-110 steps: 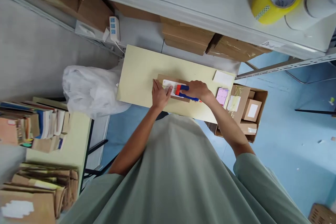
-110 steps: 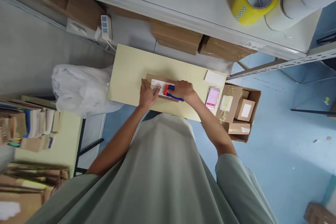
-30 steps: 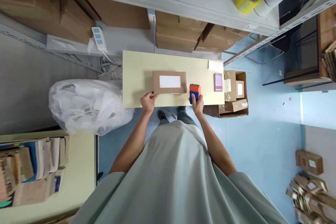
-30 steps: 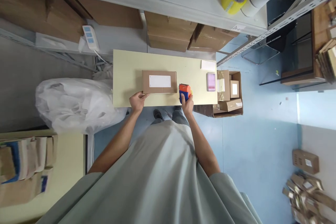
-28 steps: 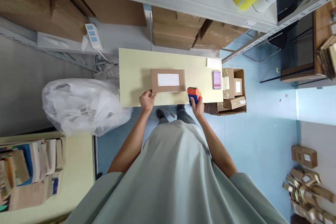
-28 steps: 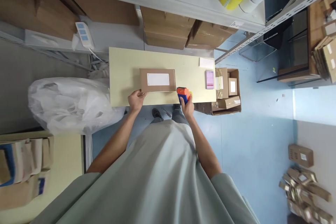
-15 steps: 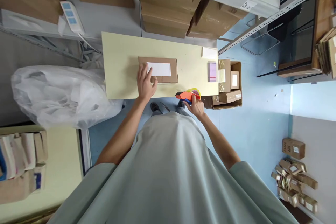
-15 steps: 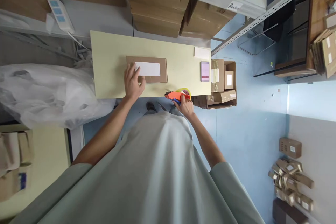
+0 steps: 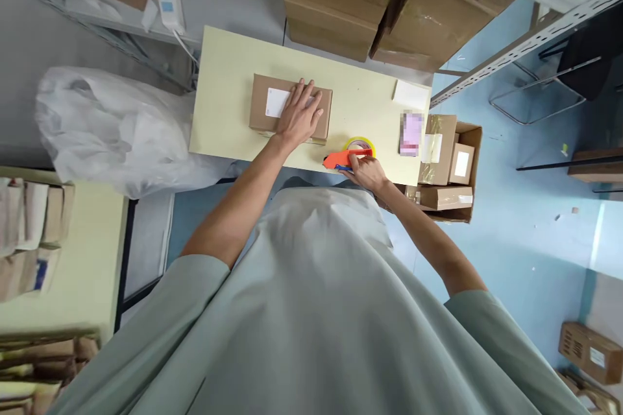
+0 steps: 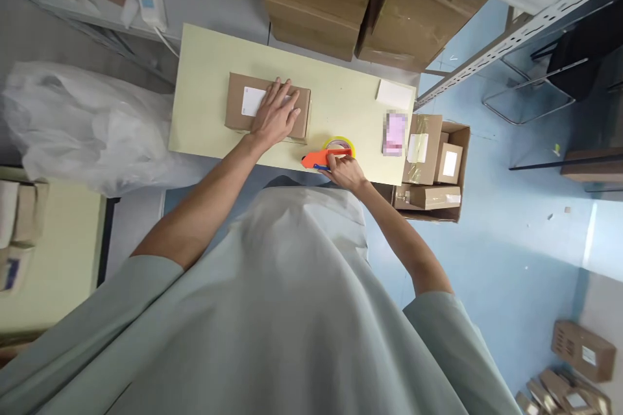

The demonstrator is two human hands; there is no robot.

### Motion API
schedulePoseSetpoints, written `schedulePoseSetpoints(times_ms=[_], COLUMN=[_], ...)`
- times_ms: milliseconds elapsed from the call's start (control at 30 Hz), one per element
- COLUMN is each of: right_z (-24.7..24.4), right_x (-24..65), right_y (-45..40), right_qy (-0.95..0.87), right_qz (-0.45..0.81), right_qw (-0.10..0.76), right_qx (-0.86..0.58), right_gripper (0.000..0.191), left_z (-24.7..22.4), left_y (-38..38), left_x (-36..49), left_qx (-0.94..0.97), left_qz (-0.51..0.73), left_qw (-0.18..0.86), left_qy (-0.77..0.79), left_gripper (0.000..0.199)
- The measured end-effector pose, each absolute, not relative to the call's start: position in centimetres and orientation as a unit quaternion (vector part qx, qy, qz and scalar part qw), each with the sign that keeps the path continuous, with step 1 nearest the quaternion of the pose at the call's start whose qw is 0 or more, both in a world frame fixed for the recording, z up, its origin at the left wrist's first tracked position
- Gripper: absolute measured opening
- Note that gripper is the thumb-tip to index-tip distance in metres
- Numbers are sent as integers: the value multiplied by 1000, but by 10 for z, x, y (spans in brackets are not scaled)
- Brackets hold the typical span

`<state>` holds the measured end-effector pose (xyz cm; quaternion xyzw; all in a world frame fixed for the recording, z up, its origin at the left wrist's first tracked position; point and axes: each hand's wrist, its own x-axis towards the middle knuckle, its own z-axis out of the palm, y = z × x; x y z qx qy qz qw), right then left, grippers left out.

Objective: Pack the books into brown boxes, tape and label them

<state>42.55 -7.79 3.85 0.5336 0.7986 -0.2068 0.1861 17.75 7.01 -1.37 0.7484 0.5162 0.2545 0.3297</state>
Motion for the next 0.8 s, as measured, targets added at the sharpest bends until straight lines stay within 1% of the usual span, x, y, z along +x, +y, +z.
schedulePoseSetpoints(times_ms=[200,367,800], right_z=[11,4,7], right_x=[425,421,412], right_y=[-59,-54,-51], right_qy=[833,849,812], right_qz=[-121,-62,-65], right_qw=[176,185,199], right_qx=[510,492,544], right_gripper=[69,70,73], left_z=[-17,-15,-18], left_y=[74,74,82], left_x=[172,171,173], left_qx=[802,817,823], left_qz=[232,218,224], left_qw=[256,225,228], left_qy=[488,485,469], left_gripper=[69,65,63])
